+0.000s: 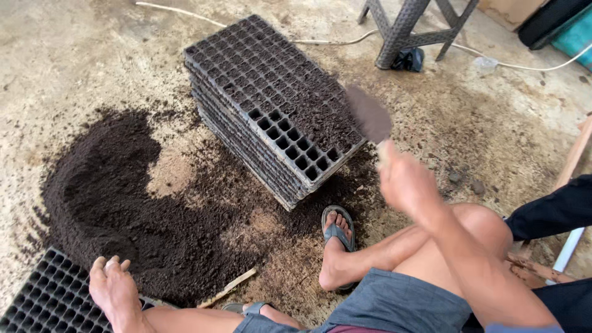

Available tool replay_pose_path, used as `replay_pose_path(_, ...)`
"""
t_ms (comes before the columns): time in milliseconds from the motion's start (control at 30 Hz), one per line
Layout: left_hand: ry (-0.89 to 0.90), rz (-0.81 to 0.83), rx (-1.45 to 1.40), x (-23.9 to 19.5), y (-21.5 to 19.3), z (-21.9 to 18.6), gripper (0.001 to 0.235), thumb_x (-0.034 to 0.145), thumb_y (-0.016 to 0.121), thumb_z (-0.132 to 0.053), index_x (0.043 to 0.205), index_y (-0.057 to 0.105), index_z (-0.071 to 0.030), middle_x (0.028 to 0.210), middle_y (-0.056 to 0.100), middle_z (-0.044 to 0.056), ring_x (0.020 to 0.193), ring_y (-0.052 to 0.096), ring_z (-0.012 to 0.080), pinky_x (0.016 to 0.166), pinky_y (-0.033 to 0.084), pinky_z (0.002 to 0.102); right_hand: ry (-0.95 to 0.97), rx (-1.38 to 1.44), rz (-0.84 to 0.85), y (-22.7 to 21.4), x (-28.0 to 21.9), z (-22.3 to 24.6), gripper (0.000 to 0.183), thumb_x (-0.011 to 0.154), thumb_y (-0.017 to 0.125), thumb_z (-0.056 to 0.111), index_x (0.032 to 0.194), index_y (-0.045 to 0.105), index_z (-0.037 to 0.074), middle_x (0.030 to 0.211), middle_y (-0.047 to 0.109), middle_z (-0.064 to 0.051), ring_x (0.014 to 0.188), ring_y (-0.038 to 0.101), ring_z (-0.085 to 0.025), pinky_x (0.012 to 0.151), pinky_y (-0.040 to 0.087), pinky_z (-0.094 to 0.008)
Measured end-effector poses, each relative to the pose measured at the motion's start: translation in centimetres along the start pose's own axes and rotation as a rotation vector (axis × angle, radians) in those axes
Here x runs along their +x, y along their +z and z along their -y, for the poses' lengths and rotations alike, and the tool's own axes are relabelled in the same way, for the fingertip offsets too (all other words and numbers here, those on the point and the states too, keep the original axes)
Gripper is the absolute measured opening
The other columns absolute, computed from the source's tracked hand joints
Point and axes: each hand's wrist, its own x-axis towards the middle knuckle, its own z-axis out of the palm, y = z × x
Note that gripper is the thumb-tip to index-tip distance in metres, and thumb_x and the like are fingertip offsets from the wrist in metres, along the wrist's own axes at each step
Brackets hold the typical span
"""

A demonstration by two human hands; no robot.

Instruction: The person scoops soil from a pile on the floor and fills the cells of stacked seedling trays using a hand trowel. They repeatedly level the soil across the top of the trays and stack filled trays on top of each other.

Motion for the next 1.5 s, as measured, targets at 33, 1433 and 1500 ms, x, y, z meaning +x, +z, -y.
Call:
replay_pose_path(33, -0.004, -0.004, 0.006, -0.2, -0.2, -0.3, 0.043, 0.102, 0.042, -0.010, 0.140, 0.046, 0.009, 0.120, 0.063, 0.018, 0.096, 0.068, 0.0186, 0.080, 0.047, 0.025, -0.003, 0.000, 0.007, 0.5, -0.6, 0.2, 0.016, 0.105, 0.040, 0.020, 0.118, 0.038, 0.010, 0.073, 0.059, -0.010, 0.056, 0.059, -0.024, 0.046, 0.049, -0.040)
replay_pose_path(1433, -0.030, 0.000, -0.103, 1.2, 0.1, 2.4, 0.045, 0.101, 0.047, -0.018, 0.143, 0.045, -0.001, 0.118, 0.064, 0.008, 0.093, 0.068, 0.0100, 0.061, 0.041, 0.020, -0.416, 0.096, -0.283, -0.7, 3.6, -1.7, 0.043, 0.096, 0.054, 0.018, 0.134, 0.054, -0.002, 0.103, 0.068, -0.019, 0.081, 0.065, -0.038, 0.069, 0.048, -0.051)
replay_pose_path(1500, 0.036, 0.036, -0.079, 0.9, 0.3, 1.4, 0.043, 0.105, 0.038, -0.011, 0.144, 0.041, 0.007, 0.123, 0.063, 0.018, 0.099, 0.068, 0.0190, 0.071, 0.045, 0.027, -0.352, -0.015, -0.182, -0.6, 7.2, -0.5, 0.056, 0.095, 0.051, 0.016, 0.150, 0.041, 0.017, 0.141, 0.055, -0.009, 0.100, 0.064, -0.025, 0.072, 0.060, -0.039)
